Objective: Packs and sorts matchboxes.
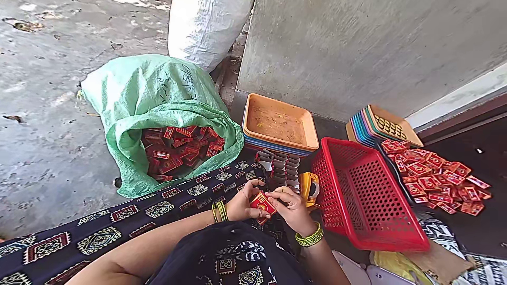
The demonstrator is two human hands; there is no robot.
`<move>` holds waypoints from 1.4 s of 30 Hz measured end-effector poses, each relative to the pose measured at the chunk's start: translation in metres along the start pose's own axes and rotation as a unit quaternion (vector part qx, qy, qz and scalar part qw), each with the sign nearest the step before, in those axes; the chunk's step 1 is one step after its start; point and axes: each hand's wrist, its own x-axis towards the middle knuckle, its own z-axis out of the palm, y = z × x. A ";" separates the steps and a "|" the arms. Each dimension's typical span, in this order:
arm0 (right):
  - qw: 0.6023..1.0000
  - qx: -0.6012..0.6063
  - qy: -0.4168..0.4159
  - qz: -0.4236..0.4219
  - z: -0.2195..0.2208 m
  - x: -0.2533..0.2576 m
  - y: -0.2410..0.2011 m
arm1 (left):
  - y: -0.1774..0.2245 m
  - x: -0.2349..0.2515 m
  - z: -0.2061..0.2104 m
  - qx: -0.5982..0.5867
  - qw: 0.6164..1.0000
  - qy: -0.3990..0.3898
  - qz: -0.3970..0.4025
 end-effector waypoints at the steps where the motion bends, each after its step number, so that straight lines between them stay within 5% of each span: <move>1: 1.000 -0.015 -0.016 0.003 0.000 0.000 -0.002 | 0.000 0.000 0.001 0.006 1.000 0.017 -0.001; 9: 0.975 -0.178 0.115 -0.061 0.035 -0.020 -0.003 | -0.003 -0.002 0.000 0.025 0.996 0.090 -0.009; 14: 0.996 -0.020 0.089 -0.014 0.028 -0.024 0.009 | -0.009 -0.004 0.001 0.036 0.997 0.070 -0.003; 16: 0.994 0.046 0.073 0.072 0.005 -0.027 0.019 | -0.005 0.000 0.002 0.064 0.996 0.057 -0.015; 18: 0.971 -0.043 0.134 0.196 -0.029 -0.034 0.041 | -0.002 0.002 0.001 0.089 0.993 0.068 -0.032; 21: 0.859 -0.282 0.173 0.390 -0.092 -0.056 0.096 | -0.004 0.001 -0.004 0.091 0.990 0.091 -0.058; 23: 0.805 -0.310 0.141 0.486 -0.124 -0.075 0.135 | -0.005 0.001 -0.004 0.097 0.988 0.097 -0.073; 27: 0.806 -0.213 0.111 0.541 -0.141 -0.100 0.189 | -0.002 0.002 -0.004 0.114 0.983 0.103 -0.100; 33: 0.799 -0.139 0.160 0.562 -0.136 -0.092 0.206 | -0.002 0.003 -0.003 0.117 0.984 0.104 -0.090; 42: 0.750 0.042 0.322 0.576 -0.127 -0.102 0.178 | -0.005 0.001 -0.007 0.123 0.984 0.099 -0.084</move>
